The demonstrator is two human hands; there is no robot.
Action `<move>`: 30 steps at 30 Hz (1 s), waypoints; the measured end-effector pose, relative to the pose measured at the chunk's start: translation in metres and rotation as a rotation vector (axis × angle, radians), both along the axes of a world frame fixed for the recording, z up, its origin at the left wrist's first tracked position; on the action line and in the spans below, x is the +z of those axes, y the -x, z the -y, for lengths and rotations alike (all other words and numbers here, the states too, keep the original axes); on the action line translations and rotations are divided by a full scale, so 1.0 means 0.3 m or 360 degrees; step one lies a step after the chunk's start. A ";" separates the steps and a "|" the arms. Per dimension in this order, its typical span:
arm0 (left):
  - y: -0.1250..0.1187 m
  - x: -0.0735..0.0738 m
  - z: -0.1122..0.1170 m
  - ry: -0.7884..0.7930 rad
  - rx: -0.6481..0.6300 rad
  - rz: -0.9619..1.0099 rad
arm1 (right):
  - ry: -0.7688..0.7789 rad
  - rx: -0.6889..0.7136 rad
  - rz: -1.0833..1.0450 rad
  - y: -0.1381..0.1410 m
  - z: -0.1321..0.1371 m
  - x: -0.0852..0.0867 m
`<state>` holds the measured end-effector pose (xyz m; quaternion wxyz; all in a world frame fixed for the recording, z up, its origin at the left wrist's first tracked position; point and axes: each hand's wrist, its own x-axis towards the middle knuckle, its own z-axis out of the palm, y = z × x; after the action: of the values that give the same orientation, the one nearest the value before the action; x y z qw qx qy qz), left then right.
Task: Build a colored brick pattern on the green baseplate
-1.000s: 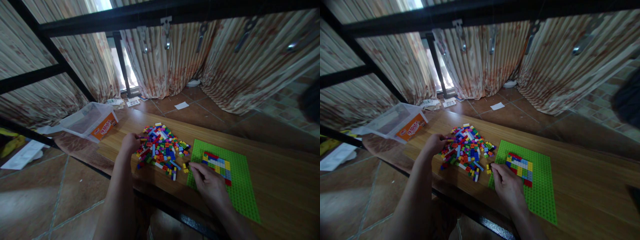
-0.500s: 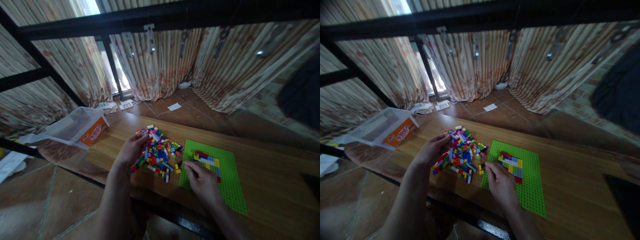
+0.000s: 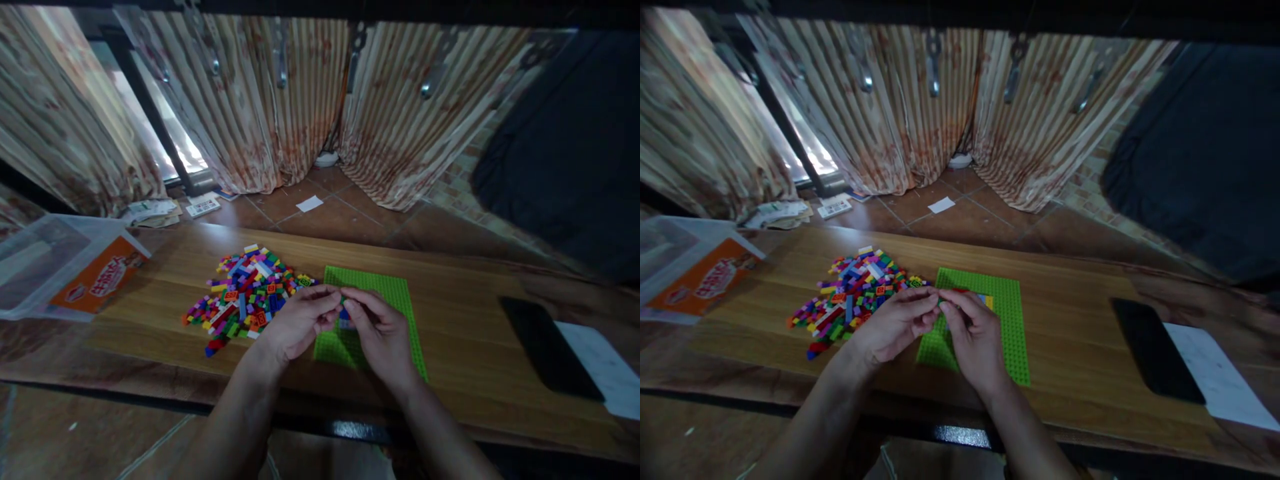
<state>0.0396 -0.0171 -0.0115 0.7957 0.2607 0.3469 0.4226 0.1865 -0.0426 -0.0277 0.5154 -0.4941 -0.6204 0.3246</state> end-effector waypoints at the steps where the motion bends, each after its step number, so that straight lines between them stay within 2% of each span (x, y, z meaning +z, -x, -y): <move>1: -0.005 0.000 0.001 -0.0009 -0.0002 -0.0008 | -0.0018 0.0017 -0.0002 -0.008 -0.003 0.002; 6: -0.025 -0.001 0.000 -0.0039 -0.0003 -0.0018 | -0.0032 0.0081 -0.0016 -0.038 -0.015 0.009; 12: -0.045 -0.003 -0.004 -0.0011 0.0028 -0.0032 | 0.0170 0.0095 -0.0159 -0.046 -0.019 0.008; 16: -0.044 -0.007 -0.008 0.0009 0.0051 -0.0118 | 0.0234 0.0087 -0.0070 -0.072 -0.031 0.000; 18: -0.036 -0.021 -0.019 -0.0048 0.0097 -0.0297 | 0.0179 -0.0061 0.0060 -0.100 -0.045 -0.010; 21: -0.025 -0.060 -0.042 -0.0307 0.0269 -0.0856 | 0.0104 -0.0299 0.0262 -0.140 -0.068 -0.031; 24: -0.026 -0.099 -0.056 -0.0583 0.0254 -0.1362 | 0.0077 -0.0307 0.0426 -0.147 -0.082 -0.051; 27: -0.038 -0.118 -0.056 -0.0693 0.0123 -0.1578 | 0.0000 -0.0271 0.0601 -0.123 -0.091 -0.069; 30: -0.047 -0.117 -0.051 -0.0746 0.0052 -0.1631 | -0.0118 -0.0309 0.0780 -0.095 -0.104 -0.089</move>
<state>0.0537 -0.0019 -0.0465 0.4397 0.5970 0.5899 0.3198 0.2150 -0.0115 -0.0544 0.3961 -0.5960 -0.6878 0.1213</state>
